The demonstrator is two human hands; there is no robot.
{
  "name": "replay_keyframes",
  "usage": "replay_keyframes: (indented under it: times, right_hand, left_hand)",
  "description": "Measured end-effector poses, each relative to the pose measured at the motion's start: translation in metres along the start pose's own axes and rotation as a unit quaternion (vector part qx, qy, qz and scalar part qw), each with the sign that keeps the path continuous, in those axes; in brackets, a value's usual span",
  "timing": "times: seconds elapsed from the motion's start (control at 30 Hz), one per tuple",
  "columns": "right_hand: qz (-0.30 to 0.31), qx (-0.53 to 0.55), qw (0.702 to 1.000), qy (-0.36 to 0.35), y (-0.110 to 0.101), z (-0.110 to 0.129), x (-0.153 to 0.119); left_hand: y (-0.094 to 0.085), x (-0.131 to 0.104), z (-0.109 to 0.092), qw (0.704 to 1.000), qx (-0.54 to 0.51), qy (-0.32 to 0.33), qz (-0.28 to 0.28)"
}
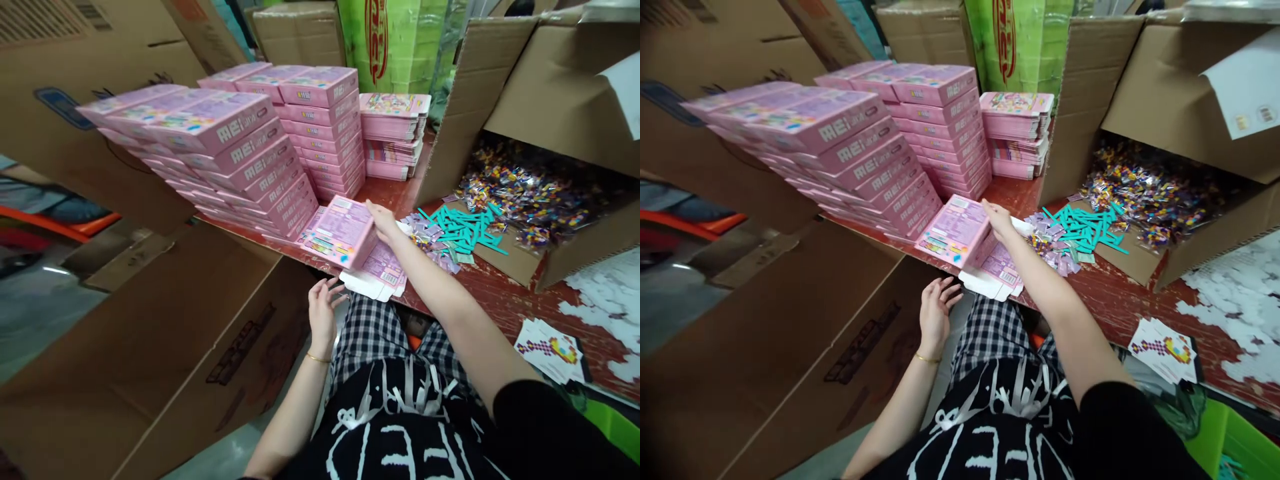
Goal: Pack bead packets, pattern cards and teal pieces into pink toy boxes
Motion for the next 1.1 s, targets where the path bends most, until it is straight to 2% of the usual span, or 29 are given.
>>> replay_keyframes:
  times: [0.07,0.13,0.23,0.3,0.4,0.5,0.57,0.63,0.73,0.8,0.87,0.93,1.0,1.07,1.1]
  right_hand:
    - [0.025,-0.164,0.986,0.011,0.024,0.002,0.028]
    - [0.028,-0.285,0.958,0.022,0.025,-0.003,0.038]
    - [0.019,-0.354,0.934,0.049,0.0,-0.02,0.029]
    - [0.007,-0.397,0.915,0.072,-0.022,-0.03,0.016]
    - [-0.008,-0.446,0.888,0.109,-0.049,-0.035,0.005]
    - [0.014,-0.449,0.884,0.131,-0.062,-0.033,0.007]
    - [0.042,-0.429,0.894,0.126,-0.064,-0.025,0.009]
    - [0.075,-0.376,0.919,0.086,-0.059,-0.008,0.007]
    - [0.16,-0.199,0.966,-0.036,-0.034,0.038,-0.012]
    - [0.213,-0.086,0.966,-0.117,-0.017,0.076,-0.036]
    - [0.22,-0.058,0.957,-0.178,-0.011,0.106,-0.061]
    - [0.144,-0.09,0.955,-0.244,-0.023,0.128,-0.087]
    - [0.008,-0.154,0.941,-0.301,-0.052,0.136,-0.118]
    - [-0.122,-0.216,0.913,-0.325,-0.086,0.128,-0.155]
    - [-0.159,-0.233,0.905,-0.319,-0.102,0.117,-0.173]
  left_hand:
    - [0.004,0.003,-0.007,0.995,0.08,0.053,0.032]
    - [0.016,0.007,-0.014,0.974,0.176,0.12,0.08]
    - [0.047,0.019,-0.021,0.913,0.31,0.224,0.144]
    - [0.07,0.031,-0.015,0.866,0.388,0.267,0.166]
    - [0.094,0.05,0.008,0.822,0.478,0.268,0.155]
    - [0.103,0.058,0.027,0.81,0.506,0.257,0.143]
    - [0.104,0.058,0.027,0.81,0.508,0.255,0.144]
    - [0.102,0.056,0.009,0.812,0.505,0.26,0.132]
    - [0.098,0.049,-0.046,0.831,0.466,0.287,0.1]
    - [0.099,0.041,-0.08,0.861,0.407,0.283,0.115]
    - [0.101,0.032,-0.1,0.89,0.346,0.249,0.16]
    - [0.101,0.019,-0.101,0.916,0.29,0.191,0.201]
    - [0.098,0.003,-0.086,0.942,0.222,0.116,0.222]
    - [0.09,-0.017,-0.061,0.965,0.145,0.037,0.216]
    - [0.088,-0.028,-0.048,0.969,0.116,0.003,0.219]
Point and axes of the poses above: each hand's wrist, its own x-axis towards the middle knuckle, its own y-axis out of the palm, z = x × y, the point moved 8 cm from there along x, towards the middle knuckle, and after that the axes turned 7 degrees about x, right-handed, at the moved point
